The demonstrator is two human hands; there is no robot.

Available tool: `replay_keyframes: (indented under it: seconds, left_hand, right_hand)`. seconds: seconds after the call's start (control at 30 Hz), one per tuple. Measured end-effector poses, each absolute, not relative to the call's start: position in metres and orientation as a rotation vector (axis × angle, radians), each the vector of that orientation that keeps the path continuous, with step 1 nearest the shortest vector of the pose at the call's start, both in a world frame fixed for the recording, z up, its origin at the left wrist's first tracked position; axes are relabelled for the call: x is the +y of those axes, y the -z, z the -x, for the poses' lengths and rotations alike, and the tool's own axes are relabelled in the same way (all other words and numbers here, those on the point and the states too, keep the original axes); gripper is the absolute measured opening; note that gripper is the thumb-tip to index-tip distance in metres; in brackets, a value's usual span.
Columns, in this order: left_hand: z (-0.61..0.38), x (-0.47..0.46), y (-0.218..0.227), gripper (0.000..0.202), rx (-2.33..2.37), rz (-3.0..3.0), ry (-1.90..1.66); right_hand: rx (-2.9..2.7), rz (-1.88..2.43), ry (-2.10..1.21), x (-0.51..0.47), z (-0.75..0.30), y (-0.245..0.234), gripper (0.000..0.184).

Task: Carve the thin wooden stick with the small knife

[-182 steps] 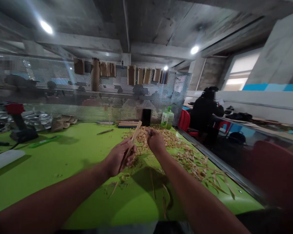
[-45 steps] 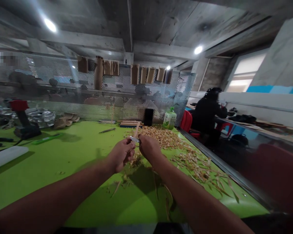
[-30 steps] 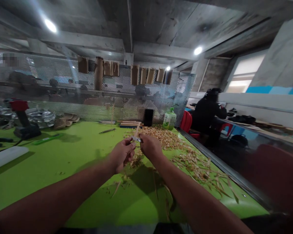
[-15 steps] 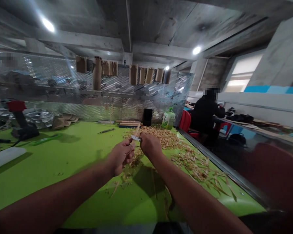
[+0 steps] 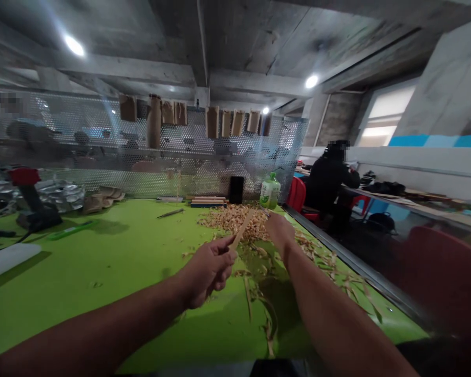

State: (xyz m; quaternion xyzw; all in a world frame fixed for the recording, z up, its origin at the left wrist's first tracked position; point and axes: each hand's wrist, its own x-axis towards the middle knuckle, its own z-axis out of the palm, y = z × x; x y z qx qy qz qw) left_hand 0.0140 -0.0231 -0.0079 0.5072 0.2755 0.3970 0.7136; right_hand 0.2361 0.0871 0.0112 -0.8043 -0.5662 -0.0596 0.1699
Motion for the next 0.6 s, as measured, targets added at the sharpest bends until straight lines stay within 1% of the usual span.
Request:
replay_keyframes:
  seconds: [0.03,0.07,0.13,0.2,0.3,0.37,0.6]
  left_hand:
    - [-0.015,-0.02,0.011,0.05,0.615,-1.132,-0.906]
    - [-0.014,-0.015,0.014,0.045,0.658,-1.129,-0.927]
    - [-0.012,-0.002,0.017,0.028,0.759,-1.08,-0.971]
    - [-0.009,0.01,0.017,0.021,0.761,-1.052,-1.014]
    - [-0.007,0.019,0.014,0.018,0.74,-1.021,-1.053]
    - [-0.007,0.02,0.012,0.017,0.73,-1.007,-1.068]
    - [-0.008,0.015,0.01,0.013,0.727,-0.986,-1.061]
  right_hand:
    - [-1.588,2.275,0.176,0.088,-0.241,-0.011,0.04]
    - [-1.586,2.252,0.19,0.088,-0.242,-0.011,0.042]
    - [-1.61,2.177,0.211,0.086,-0.23,-0.008,0.042]
    - [-1.696,2.06,0.229,0.082,-0.208,-0.004,0.039]
    - [-1.953,1.772,0.271,0.069,-0.173,0.002,0.034]
    - [-2.073,1.693,0.299,0.06,-0.159,0.003,0.031]
    - [-2.179,1.738,0.4,0.046,-0.15,0.001,0.025]
